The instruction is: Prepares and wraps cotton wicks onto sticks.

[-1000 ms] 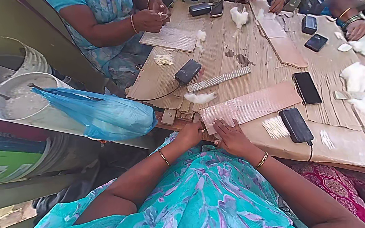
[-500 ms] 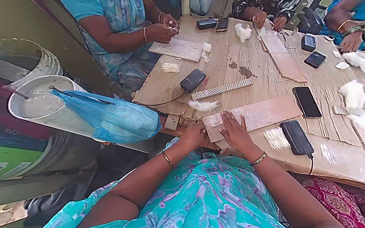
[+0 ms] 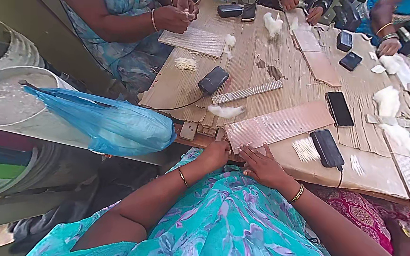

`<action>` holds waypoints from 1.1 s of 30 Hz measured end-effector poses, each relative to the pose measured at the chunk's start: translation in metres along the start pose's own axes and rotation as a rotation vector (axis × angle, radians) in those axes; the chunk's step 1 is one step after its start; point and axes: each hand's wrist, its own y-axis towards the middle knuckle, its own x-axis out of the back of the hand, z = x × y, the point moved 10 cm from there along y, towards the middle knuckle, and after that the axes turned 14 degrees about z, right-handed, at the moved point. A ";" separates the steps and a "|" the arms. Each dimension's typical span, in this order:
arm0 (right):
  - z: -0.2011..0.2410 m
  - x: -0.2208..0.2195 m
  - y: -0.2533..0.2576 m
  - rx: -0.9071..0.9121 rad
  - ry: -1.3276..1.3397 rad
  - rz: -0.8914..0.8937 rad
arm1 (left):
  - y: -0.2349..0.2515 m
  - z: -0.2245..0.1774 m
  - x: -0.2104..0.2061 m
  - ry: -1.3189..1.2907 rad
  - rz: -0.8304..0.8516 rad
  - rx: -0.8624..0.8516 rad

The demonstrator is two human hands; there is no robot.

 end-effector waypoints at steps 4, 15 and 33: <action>-0.014 0.014 -0.019 -0.061 -0.033 -0.168 | 0.003 -0.002 0.001 -0.029 -0.005 -0.020; -0.043 0.048 0.054 -0.285 -0.013 -0.280 | 0.009 0.007 0.030 0.163 -0.243 0.026; -0.061 0.068 0.013 -0.242 0.111 -0.563 | -0.010 -0.010 0.035 0.108 -0.310 -0.155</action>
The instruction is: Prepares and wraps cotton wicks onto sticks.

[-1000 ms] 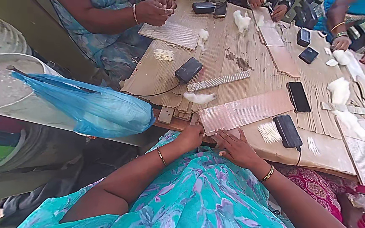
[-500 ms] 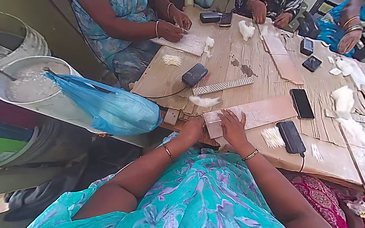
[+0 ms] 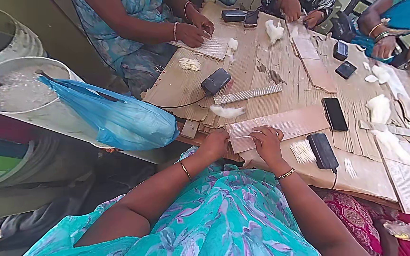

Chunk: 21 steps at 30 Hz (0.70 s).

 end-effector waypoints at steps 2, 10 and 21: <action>-0.003 0.001 -0.001 -0.017 -0.001 0.001 | 0.000 -0.002 0.000 -0.003 0.002 0.000; -0.014 -0.006 0.002 -0.159 0.042 0.103 | 0.003 0.004 -0.004 -0.027 0.001 0.024; -0.005 -0.012 0.009 -0.080 0.019 0.082 | 0.008 0.013 -0.012 -0.031 0.054 0.085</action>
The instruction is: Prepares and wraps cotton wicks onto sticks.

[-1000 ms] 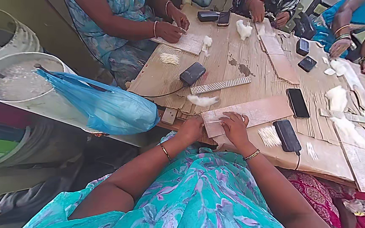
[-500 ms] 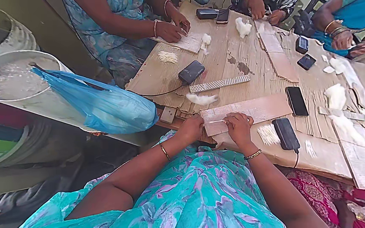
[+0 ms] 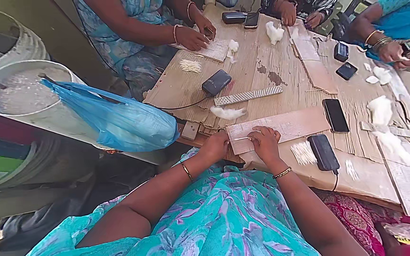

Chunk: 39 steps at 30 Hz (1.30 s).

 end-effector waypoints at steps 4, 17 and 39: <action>0.005 0.003 0.003 -0.025 0.035 0.019 | 0.000 0.003 0.000 -0.038 0.049 0.052; 0.045 -0.004 0.008 0.161 0.065 -0.005 | -0.005 -0.005 0.005 0.023 -0.019 -0.003; 0.038 -0.042 0.036 0.115 -0.035 0.319 | 0.009 0.005 -0.001 0.090 -0.042 0.028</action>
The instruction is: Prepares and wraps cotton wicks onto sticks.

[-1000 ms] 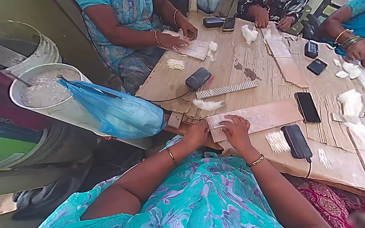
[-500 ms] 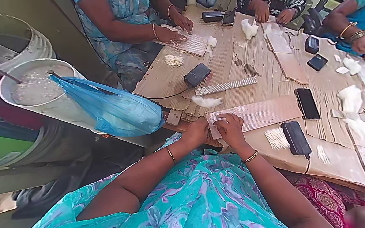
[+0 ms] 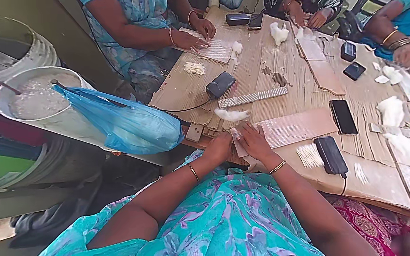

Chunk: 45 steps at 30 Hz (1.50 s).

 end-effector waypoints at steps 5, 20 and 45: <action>0.010 -0.032 -0.033 0.037 -0.141 0.187 | -0.004 0.002 -0.011 -0.034 0.127 -0.005; -0.023 0.014 -0.049 -0.064 -0.022 -0.133 | -0.010 0.006 0.003 -0.214 0.141 0.068; -0.042 0.018 -0.076 -0.112 -0.008 -0.156 | -0.015 0.013 0.009 -0.292 0.210 0.067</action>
